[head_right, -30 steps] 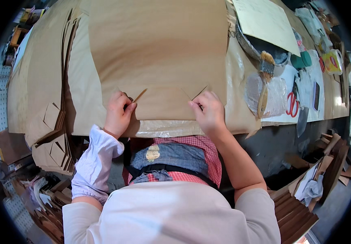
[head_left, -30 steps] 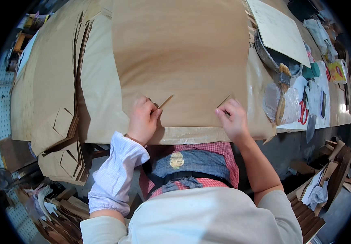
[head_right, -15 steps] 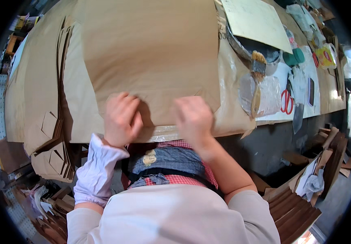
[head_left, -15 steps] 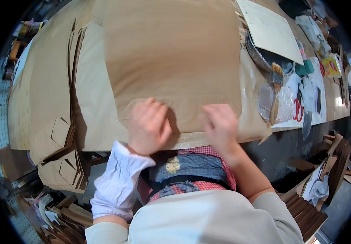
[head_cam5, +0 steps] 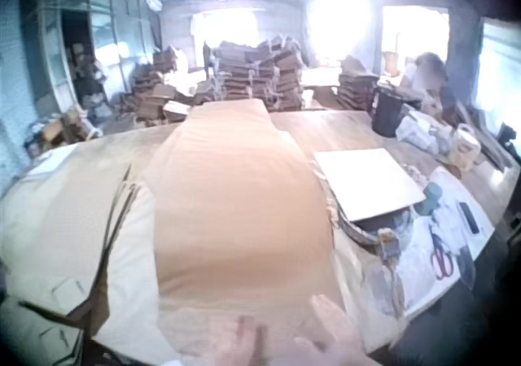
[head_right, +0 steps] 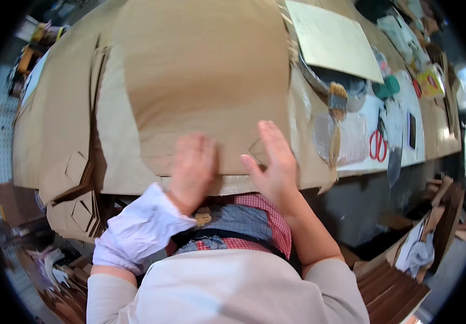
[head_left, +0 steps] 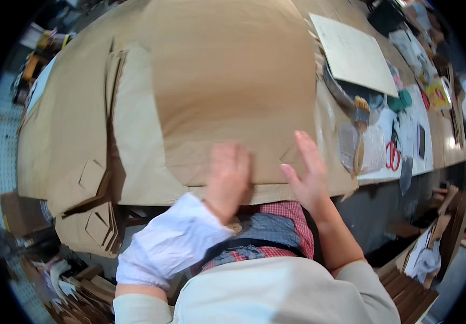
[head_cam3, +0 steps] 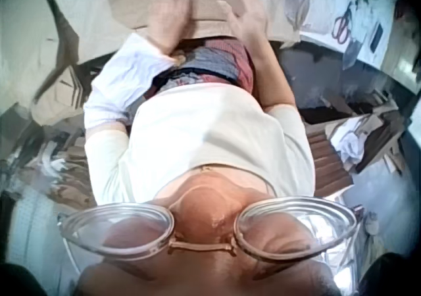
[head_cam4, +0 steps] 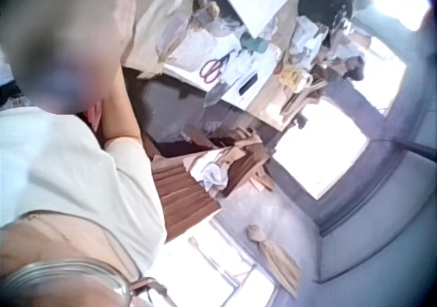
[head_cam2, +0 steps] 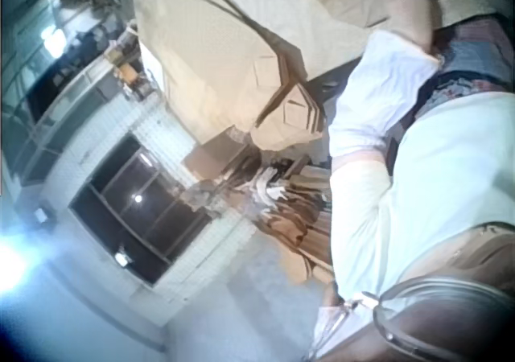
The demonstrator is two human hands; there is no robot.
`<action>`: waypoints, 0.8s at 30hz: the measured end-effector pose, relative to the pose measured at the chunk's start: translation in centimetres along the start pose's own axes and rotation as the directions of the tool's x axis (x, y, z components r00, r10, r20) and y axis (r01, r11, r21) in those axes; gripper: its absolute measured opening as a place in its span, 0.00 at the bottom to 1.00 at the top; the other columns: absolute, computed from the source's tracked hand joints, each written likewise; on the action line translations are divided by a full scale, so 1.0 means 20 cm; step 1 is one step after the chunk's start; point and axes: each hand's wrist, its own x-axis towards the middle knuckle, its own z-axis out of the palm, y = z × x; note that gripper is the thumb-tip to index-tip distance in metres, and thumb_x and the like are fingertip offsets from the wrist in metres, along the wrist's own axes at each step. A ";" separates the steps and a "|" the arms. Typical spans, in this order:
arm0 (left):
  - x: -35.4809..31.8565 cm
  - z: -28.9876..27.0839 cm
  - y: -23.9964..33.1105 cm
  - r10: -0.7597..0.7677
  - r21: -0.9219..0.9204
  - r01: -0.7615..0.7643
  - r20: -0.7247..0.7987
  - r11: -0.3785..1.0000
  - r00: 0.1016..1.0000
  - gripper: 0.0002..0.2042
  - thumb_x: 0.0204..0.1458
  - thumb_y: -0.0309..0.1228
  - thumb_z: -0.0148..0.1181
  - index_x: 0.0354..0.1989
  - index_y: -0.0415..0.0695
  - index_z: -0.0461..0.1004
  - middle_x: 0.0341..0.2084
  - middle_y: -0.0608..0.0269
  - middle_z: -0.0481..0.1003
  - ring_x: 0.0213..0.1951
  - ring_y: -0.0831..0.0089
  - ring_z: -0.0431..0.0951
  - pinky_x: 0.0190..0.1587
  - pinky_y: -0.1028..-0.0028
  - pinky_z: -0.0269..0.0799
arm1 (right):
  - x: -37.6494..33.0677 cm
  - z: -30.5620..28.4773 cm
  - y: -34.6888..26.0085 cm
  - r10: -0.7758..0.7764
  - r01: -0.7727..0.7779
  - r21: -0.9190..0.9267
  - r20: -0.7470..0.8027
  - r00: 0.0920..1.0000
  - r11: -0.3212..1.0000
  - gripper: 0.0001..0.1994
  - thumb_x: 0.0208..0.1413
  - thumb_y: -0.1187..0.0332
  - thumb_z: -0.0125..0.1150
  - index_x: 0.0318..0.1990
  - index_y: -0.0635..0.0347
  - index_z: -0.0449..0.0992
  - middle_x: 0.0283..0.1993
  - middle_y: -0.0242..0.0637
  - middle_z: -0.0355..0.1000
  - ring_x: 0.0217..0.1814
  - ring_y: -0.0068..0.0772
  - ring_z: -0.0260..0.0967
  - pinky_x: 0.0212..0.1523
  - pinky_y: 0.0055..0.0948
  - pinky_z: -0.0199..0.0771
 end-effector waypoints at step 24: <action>-1.30 -0.39 -1.79 -0.244 0.280 0.300 -0.216 0.912 0.945 0.17 0.44 0.21 0.59 0.45 0.40 0.76 0.44 0.55 0.77 0.48 0.55 0.76 0.48 0.61 0.74 | 0.10 0.33 0.04 0.116 -0.187 0.433 0.185 0.976 0.882 0.07 0.55 0.80 0.56 0.40 0.70 0.78 0.49 0.48 0.76 0.52 0.37 0.73 0.55 0.33 0.71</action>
